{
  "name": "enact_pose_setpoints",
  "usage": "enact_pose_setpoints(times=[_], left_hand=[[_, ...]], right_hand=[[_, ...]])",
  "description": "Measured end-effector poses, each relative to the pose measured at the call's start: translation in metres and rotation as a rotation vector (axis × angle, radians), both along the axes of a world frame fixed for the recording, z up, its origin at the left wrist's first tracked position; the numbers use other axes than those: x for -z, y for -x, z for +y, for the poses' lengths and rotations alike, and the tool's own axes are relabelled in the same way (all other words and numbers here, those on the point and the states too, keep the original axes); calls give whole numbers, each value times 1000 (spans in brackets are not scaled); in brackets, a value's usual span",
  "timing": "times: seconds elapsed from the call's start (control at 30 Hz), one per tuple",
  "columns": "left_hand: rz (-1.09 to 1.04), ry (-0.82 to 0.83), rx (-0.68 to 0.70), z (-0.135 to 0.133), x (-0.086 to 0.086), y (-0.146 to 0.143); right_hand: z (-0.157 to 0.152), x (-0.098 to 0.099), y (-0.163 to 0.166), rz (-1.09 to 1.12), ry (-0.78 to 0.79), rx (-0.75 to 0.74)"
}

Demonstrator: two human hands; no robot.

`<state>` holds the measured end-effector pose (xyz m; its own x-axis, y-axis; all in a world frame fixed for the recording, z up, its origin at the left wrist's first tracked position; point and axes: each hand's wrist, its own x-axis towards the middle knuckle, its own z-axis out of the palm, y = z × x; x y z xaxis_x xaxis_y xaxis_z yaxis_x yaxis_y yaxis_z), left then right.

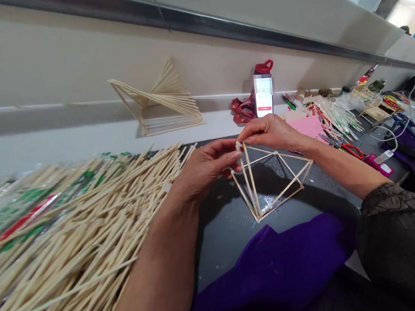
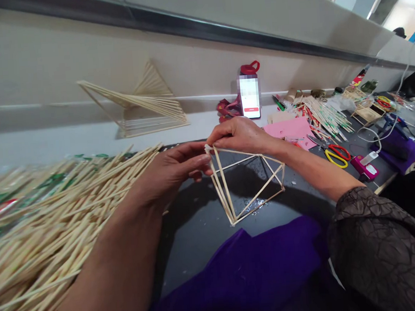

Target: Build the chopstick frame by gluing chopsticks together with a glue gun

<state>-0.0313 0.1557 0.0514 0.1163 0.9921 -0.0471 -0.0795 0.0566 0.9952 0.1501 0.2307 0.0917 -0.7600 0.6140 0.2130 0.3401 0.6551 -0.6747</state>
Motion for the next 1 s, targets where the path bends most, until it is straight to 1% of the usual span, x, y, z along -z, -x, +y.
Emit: enact_pose_setpoints(times=[0.1,0.27,0.4,0.57,0.8,1.0], left_hand=[[-2,-23,-44,1,1,-1],[17,-64,-113,2,3,-4],[41,-94,-127,2,3,-6],[34,-108,-101,1,2,-5],[60,-98,-149,0,1,-9],[59,-107,-165,1,2,-10]], right_hand=[[-2,-1,0,11,-6,20],[-4,2,3,44,74,32],[-2,6,4,73,138,24],[-1,5,6,98,176,-16],[1,7,7,125,206,-10],[7,11,7,123,157,-35]])
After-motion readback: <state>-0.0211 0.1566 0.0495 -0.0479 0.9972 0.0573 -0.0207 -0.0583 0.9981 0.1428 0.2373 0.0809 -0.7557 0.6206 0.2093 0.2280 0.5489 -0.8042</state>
